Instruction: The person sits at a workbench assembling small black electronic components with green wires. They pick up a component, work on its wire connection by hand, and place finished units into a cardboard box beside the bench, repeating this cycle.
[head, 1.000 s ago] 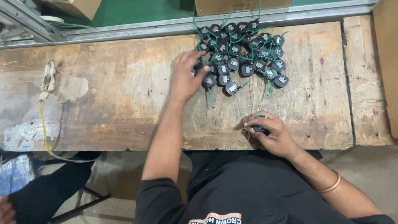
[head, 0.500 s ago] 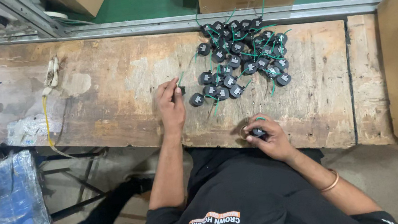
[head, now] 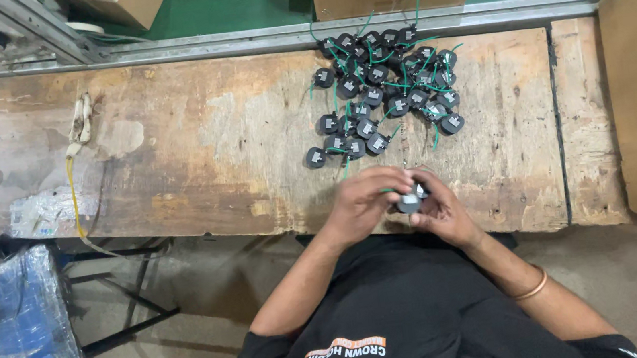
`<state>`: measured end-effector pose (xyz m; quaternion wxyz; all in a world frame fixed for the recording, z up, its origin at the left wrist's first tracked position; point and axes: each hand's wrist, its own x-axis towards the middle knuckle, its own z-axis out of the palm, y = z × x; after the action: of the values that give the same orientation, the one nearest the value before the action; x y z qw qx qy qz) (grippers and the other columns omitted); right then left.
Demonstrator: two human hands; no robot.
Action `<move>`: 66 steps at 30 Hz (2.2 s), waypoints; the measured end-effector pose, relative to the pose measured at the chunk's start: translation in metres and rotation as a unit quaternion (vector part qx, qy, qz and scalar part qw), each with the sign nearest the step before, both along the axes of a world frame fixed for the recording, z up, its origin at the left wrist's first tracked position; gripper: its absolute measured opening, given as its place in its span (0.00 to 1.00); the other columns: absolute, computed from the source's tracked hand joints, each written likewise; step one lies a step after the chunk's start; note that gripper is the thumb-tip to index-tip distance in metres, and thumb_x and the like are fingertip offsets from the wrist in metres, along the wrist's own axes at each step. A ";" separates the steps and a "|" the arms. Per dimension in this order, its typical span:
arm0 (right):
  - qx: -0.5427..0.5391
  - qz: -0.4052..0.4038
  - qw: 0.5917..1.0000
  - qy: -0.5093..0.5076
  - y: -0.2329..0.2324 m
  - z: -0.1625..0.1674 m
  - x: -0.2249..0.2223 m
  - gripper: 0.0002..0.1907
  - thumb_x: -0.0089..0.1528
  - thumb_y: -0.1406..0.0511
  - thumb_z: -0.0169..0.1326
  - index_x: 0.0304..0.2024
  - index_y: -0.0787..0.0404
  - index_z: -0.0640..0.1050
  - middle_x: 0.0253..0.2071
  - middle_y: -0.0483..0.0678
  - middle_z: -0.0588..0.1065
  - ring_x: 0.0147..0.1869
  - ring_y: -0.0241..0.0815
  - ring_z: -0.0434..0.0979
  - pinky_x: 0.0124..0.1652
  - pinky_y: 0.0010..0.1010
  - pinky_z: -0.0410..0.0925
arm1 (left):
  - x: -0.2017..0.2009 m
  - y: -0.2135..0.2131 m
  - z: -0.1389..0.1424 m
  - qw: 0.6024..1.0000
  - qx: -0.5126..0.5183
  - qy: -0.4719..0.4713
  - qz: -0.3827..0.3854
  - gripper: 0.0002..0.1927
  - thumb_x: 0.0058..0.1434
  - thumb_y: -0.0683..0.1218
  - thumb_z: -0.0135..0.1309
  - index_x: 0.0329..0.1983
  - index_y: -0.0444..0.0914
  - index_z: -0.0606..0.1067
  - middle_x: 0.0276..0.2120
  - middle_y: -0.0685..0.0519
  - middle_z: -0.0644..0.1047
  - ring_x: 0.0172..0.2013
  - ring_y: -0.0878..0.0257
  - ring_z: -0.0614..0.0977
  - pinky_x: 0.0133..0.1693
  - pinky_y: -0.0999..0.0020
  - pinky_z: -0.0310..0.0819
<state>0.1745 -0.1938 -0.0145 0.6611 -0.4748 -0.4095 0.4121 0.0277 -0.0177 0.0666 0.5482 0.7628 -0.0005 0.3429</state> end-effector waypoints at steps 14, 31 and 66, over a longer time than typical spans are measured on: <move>-0.022 -0.007 0.989 -0.146 0.005 0.016 -0.003 0.23 0.57 0.65 0.65 0.51 0.66 0.74 0.51 0.53 0.68 0.55 0.47 0.70 0.49 0.35 0.70 | -0.009 -0.006 -0.006 0.993 0.094 0.009 -0.070 0.14 0.61 0.34 0.59 0.50 0.36 0.77 0.55 0.47 0.80 0.58 0.50 0.80 0.60 0.54 0.73; -0.004 -0.049 0.953 -0.300 0.009 0.015 -0.007 0.16 0.49 0.73 0.66 0.38 0.64 0.76 0.50 0.54 0.70 0.50 0.48 0.76 0.47 0.33 0.70 | -0.002 -0.032 -0.009 1.000 0.015 -0.003 0.022 0.14 0.51 0.36 0.68 0.32 0.37 0.72 0.33 0.53 0.78 0.41 0.56 0.81 0.46 0.63 0.76; 0.046 -0.005 0.974 -0.223 0.011 0.032 0.003 0.20 0.56 0.64 0.70 0.33 0.58 0.68 0.44 0.48 0.71 0.51 0.43 0.74 0.50 0.36 0.69 | -0.024 0.078 -0.032 0.936 0.149 0.099 0.302 0.12 0.52 0.33 0.62 0.40 0.36 0.81 0.42 0.47 0.83 0.46 0.49 0.84 0.49 0.59 0.79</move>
<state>0.1770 -0.1831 0.0172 0.5762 -0.5258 -0.5630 0.2729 0.0033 0.0608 0.0344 0.2962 0.8303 0.2326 0.4109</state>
